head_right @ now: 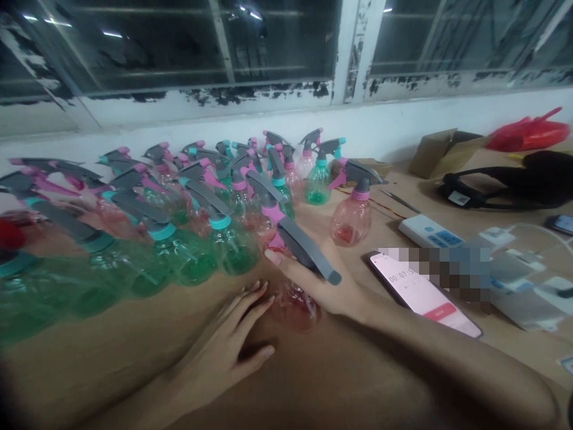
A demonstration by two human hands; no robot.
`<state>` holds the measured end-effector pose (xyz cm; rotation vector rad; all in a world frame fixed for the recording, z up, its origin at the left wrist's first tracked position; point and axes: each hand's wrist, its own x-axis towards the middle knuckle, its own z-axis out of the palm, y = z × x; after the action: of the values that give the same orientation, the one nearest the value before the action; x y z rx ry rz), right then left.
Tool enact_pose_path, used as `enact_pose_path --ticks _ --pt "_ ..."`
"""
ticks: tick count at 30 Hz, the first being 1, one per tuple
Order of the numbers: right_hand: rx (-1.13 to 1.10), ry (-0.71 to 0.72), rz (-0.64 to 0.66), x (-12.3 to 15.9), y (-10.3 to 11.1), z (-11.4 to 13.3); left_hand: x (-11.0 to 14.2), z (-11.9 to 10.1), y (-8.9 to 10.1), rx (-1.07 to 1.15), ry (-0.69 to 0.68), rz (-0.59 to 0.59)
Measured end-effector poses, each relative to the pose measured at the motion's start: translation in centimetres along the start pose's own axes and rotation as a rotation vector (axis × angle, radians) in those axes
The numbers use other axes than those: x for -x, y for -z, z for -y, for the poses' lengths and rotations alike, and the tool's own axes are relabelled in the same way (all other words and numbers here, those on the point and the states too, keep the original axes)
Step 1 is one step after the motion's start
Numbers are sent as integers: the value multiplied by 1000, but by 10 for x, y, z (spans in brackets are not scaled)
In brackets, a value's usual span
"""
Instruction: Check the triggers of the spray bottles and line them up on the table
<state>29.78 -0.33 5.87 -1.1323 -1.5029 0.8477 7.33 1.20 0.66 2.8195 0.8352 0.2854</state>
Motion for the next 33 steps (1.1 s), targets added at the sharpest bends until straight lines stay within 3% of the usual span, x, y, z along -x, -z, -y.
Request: enact_pose_path --ticks 4,9,17,25,33 --pt "-63 -83 25 1 0 0 0 0 -1 14 -2 -11" --pt "-54 -71 17 0 -2 1 1 1 -1 17 -9 -24" --pt "130 56 -178 -6 -4 13 1 2 -2 14 -12 -30" --pt "-16 -35 -21 -2 -3 9 1 1 -3 5 -6 -25" --pt "104 26 -117 0 -1 3 0 2 -3 3 -16 -17"
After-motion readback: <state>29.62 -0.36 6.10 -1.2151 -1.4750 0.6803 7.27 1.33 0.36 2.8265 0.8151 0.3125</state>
